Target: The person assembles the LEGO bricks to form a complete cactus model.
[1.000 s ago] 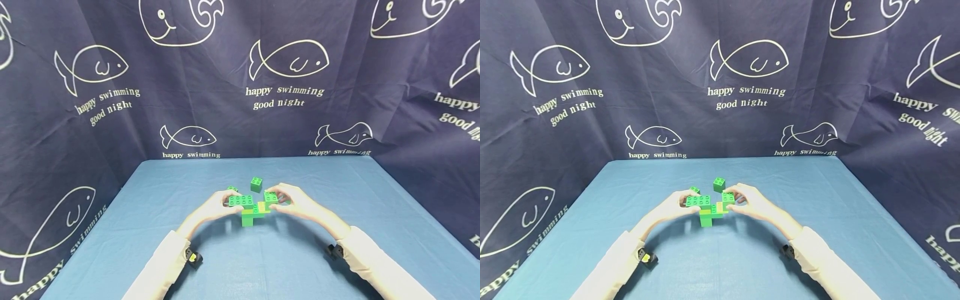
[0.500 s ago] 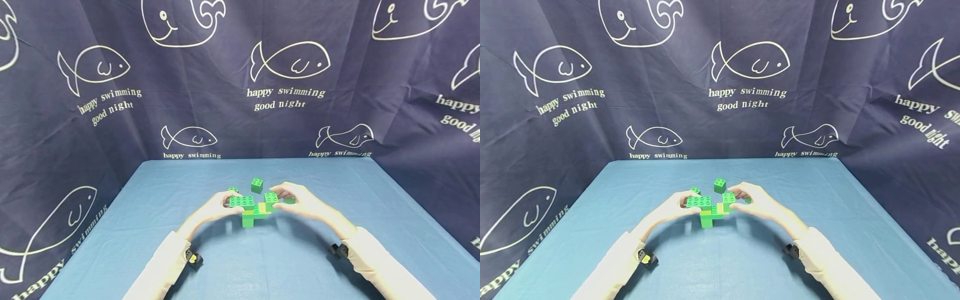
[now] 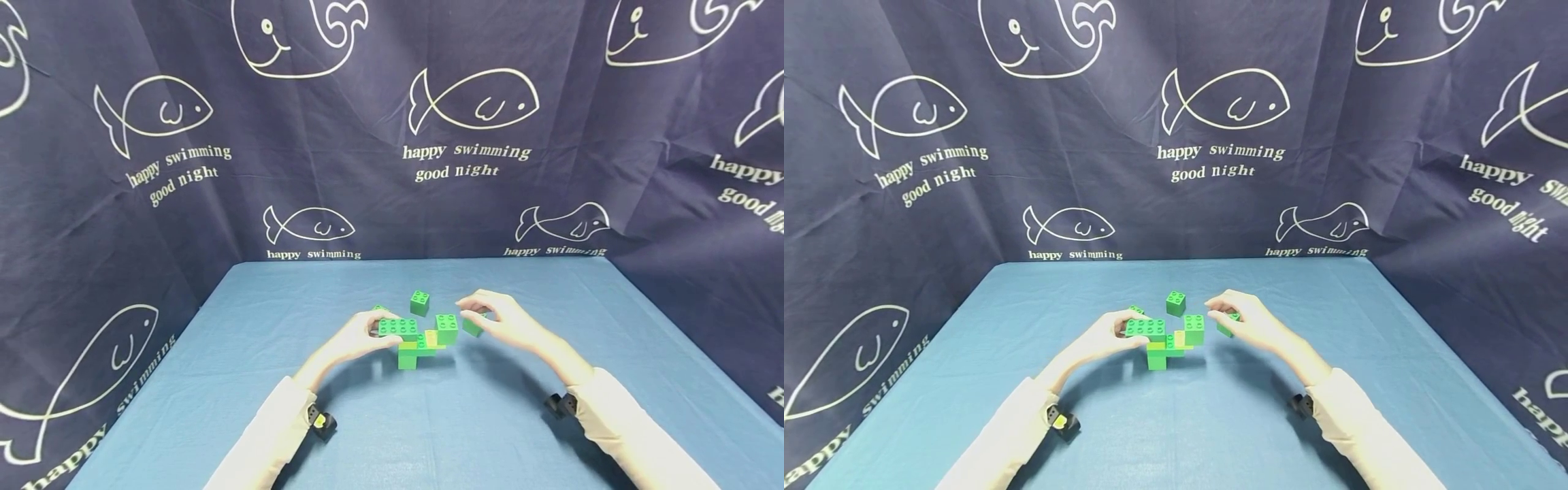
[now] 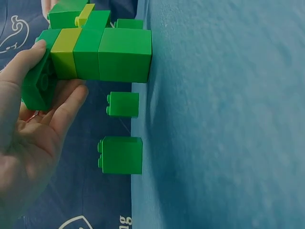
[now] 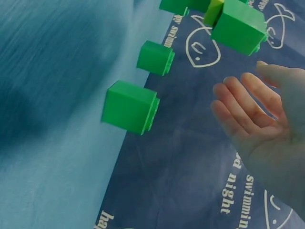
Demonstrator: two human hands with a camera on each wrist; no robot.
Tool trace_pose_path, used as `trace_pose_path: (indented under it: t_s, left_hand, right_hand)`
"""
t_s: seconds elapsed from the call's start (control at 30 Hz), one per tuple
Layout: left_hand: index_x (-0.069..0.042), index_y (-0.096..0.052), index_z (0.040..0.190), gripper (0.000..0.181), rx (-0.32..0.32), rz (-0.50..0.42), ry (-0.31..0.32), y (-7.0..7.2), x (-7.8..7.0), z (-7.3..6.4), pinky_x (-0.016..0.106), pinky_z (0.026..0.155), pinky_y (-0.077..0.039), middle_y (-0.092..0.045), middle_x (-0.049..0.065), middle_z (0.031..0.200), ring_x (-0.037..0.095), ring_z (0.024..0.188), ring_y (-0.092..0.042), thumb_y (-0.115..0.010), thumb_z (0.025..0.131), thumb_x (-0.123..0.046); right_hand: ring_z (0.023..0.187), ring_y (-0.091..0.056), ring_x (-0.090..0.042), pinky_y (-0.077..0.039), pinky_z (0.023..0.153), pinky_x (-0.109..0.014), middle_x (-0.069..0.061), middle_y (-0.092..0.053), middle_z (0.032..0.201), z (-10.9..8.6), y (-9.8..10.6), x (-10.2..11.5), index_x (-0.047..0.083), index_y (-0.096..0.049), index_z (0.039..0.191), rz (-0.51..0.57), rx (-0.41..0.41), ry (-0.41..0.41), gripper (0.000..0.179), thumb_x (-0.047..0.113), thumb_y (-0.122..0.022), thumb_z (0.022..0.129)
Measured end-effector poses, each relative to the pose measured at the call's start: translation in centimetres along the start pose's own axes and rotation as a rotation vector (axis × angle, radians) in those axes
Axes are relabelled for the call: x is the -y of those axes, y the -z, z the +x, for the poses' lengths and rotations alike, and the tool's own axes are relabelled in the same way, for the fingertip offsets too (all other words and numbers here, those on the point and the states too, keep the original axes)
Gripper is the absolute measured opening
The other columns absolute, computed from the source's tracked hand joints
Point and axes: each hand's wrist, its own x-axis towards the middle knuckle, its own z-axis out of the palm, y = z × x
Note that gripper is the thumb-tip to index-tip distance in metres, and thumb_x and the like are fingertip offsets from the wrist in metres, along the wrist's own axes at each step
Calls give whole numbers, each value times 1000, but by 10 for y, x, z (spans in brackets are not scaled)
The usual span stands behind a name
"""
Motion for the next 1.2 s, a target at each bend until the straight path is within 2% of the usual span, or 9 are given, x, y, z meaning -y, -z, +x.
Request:
trace_pose_path:
  t_s: [0.13, 0.23, 0.4, 0.43, 0.6, 0.67, 0.8, 1.2]
  left_hand:
    - [-10, -63, 113, 36, -14, 18, 2, -3, -2, 3, 20, 73, -51, -64, 5, 97, 7, 80, -62, -73, 82, -25]
    - [-10, -63, 114, 36, -21, 12, 1, -5, -3, 4, 21, 76, -52, -62, 6, 98, 8, 83, -63, -73, 82, -24]
    - [-11, -63, 115, 36, -39, 7, 4, -8, -2, 5, 20, 77, -52, -60, 7, 101, 7, 85, -63, -73, 82, -22]
    - [-10, -63, 115, 35, -42, 12, 6, -7, -7, 4, 19, 76, -52, -61, 7, 100, 6, 84, -62, -72, 83, -20]
    - [-9, -63, 115, 35, -37, 12, 10, -8, -8, 4, 19, 75, -52, -63, 7, 99, 6, 84, -62, -72, 82, -20]
    - [-11, -64, 114, 36, -34, 10, 3, -8, -3, 5, 19, 74, -51, -64, 5, 96, 7, 82, -62, -73, 82, -22]
    - [-11, -63, 114, 36, -29, 12, 4, -7, -3, 5, 19, 71, -51, -67, 3, 92, 6, 79, -62, -73, 82, -23]
    - [-11, -62, 116, 37, -49, 55, -6, -10, -2, 6, 19, 70, -50, -67, 1, 88, 5, 74, -60, -72, 82, -24]
  right_hand:
    - [87, -66, -18, -55, 80, -34, -7, -68, 96, -1, -1, -8, 4, -67, 103, -28, -32, 6, 21, 5, -68, 83]
    - [89, -65, -22, -55, 82, -35, -8, -68, 97, -2, -2, -13, 3, -66, 103, -48, -36, -27, 23, 7, -70, 81]
    - [89, -64, -23, -54, 82, -38, -8, -68, 97, -3, -5, -23, 4, -67, 103, -73, -42, -72, 24, 10, -72, 80]
    - [89, -64, -23, -54, 82, -38, -9, -68, 96, -3, -6, -25, 4, -67, 102, -79, -46, -73, 24, 10, -72, 80]
    - [86, -65, -24, -55, 79, -38, -10, -68, 93, -4, -9, -36, 2, -68, 100, -93, -58, -50, 24, 8, -74, 77]
    - [85, -64, -24, -55, 78, -38, -11, -68, 93, -4, -9, -39, 2, -68, 100, -102, -58, -47, 26, 8, -75, 77]
    - [84, -64, -26, -55, 77, -39, -14, -68, 92, -5, -10, -44, 0, -67, 99, -124, -61, -54, 27, 8, -76, 75]
    - [85, -64, -31, -55, 76, -43, -17, -65, 93, -4, -16, -50, -3, -66, 101, -144, -40, -110, 31, 10, -77, 75]
